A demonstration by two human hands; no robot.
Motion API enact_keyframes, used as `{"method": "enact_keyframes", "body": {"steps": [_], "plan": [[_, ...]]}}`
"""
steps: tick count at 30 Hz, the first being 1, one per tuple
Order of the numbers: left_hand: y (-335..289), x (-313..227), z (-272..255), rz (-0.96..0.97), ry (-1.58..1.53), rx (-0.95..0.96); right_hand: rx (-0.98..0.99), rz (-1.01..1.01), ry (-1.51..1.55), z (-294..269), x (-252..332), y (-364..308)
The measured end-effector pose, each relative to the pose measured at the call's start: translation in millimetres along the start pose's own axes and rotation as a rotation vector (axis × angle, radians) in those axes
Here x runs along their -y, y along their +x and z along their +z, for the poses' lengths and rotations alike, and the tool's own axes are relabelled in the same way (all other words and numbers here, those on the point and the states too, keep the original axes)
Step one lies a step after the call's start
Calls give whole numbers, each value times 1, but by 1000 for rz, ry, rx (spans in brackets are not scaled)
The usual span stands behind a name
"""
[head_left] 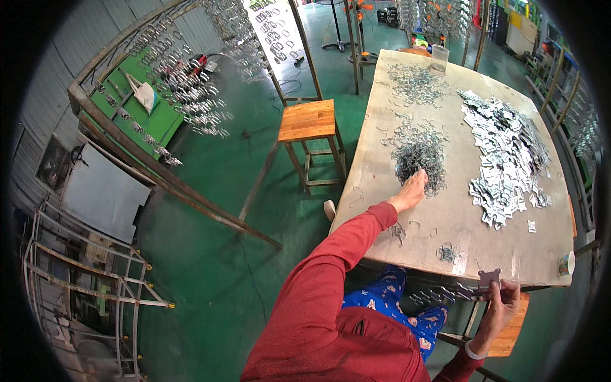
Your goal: The person attaches small metal wire clips to flat metal plates by hand and hangs the completed assemblies onto a large vertical metal rack.
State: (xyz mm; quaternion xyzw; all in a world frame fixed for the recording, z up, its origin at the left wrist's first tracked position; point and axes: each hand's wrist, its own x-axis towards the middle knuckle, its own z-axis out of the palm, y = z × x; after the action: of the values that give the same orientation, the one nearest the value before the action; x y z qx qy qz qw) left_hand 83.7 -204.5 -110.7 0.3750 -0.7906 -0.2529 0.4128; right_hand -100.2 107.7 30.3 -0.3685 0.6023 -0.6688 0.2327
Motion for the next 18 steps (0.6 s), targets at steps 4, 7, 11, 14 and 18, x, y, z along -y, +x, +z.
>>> {"method": "enact_keyframes", "body": {"steps": [4,7,11,14,18], "plan": [[-22,-19,2,-130,-150,75,11,29,15,-5,-4,-4],[-34,-49,10,-395,-700,318,9,19,6,-16,-13,-9],[-55,-126,-5,-450,-1171,567,-102,162,-128,-15,-17,-12],[-56,-185,-51,-441,-1107,681,99,-18,-227,7,-14,-7],[-67,-207,-7,-421,-1170,832,85,64,-34,-4,-17,-16]]}}
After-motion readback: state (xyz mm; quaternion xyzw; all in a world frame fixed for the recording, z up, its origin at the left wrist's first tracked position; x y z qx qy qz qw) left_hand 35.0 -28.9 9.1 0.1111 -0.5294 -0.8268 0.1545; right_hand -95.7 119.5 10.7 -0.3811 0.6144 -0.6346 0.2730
